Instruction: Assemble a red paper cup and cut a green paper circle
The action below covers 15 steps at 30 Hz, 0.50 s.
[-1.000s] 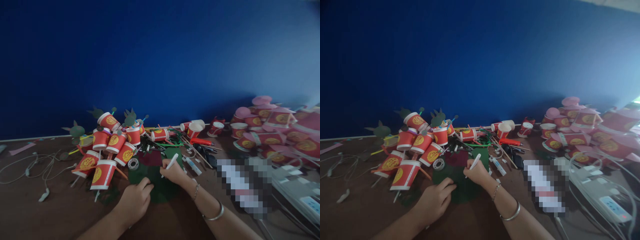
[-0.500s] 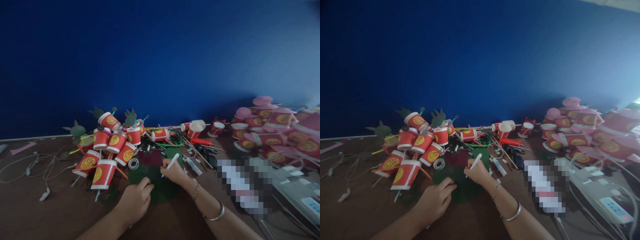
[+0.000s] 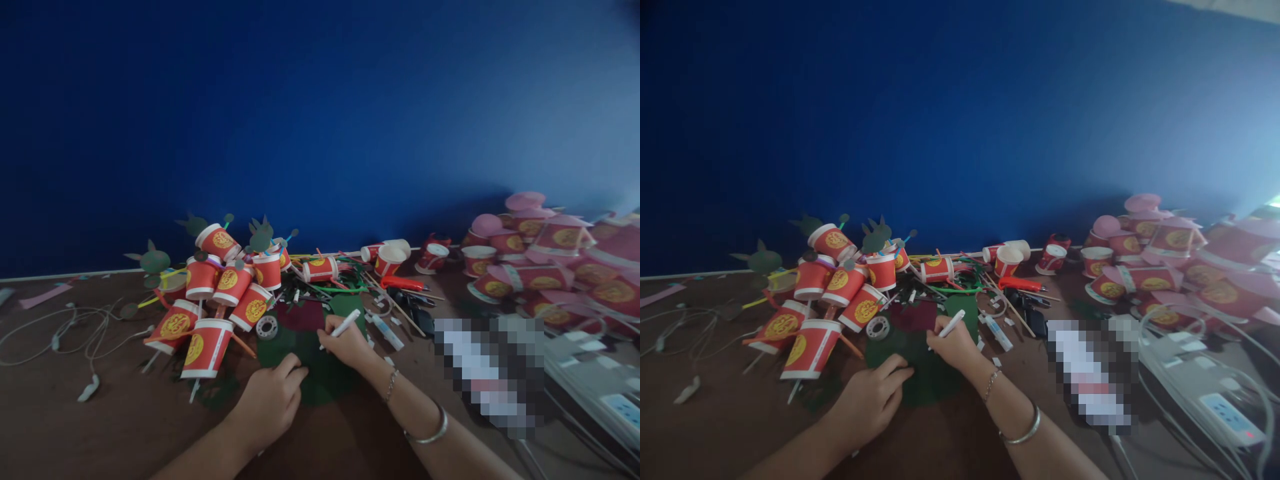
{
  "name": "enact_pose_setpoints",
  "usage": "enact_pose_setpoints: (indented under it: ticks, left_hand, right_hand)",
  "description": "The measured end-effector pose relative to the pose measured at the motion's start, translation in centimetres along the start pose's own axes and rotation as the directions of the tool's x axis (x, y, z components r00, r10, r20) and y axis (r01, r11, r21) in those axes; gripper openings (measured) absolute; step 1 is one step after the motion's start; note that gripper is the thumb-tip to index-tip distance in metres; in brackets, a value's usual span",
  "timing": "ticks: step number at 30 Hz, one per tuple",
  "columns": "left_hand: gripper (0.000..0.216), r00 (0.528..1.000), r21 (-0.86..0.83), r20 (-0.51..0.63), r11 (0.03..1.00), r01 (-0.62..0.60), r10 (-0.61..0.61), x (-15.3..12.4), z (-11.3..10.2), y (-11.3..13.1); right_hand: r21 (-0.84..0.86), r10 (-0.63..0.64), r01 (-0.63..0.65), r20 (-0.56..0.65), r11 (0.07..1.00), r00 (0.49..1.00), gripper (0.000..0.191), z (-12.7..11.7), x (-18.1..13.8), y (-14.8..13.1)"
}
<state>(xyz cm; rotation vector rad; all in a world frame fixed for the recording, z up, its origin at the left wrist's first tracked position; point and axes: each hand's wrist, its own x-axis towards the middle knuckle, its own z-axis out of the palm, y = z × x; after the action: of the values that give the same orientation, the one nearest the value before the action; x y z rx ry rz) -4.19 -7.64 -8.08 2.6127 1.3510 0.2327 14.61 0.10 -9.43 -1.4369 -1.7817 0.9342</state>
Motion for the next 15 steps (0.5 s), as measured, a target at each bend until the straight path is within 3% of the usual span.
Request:
enact_pose_setpoints:
  ticks: [15]
  left_hand:
    - [0.039, 1.0, -0.008, -0.015, 1.0, -0.001, 0.001, -0.13, 0.16, -0.05]
  right_hand:
    - [-0.011, -0.006, 0.005, -0.04, 1.0, 0.999, 0.026, -0.05, -0.14, -0.4]
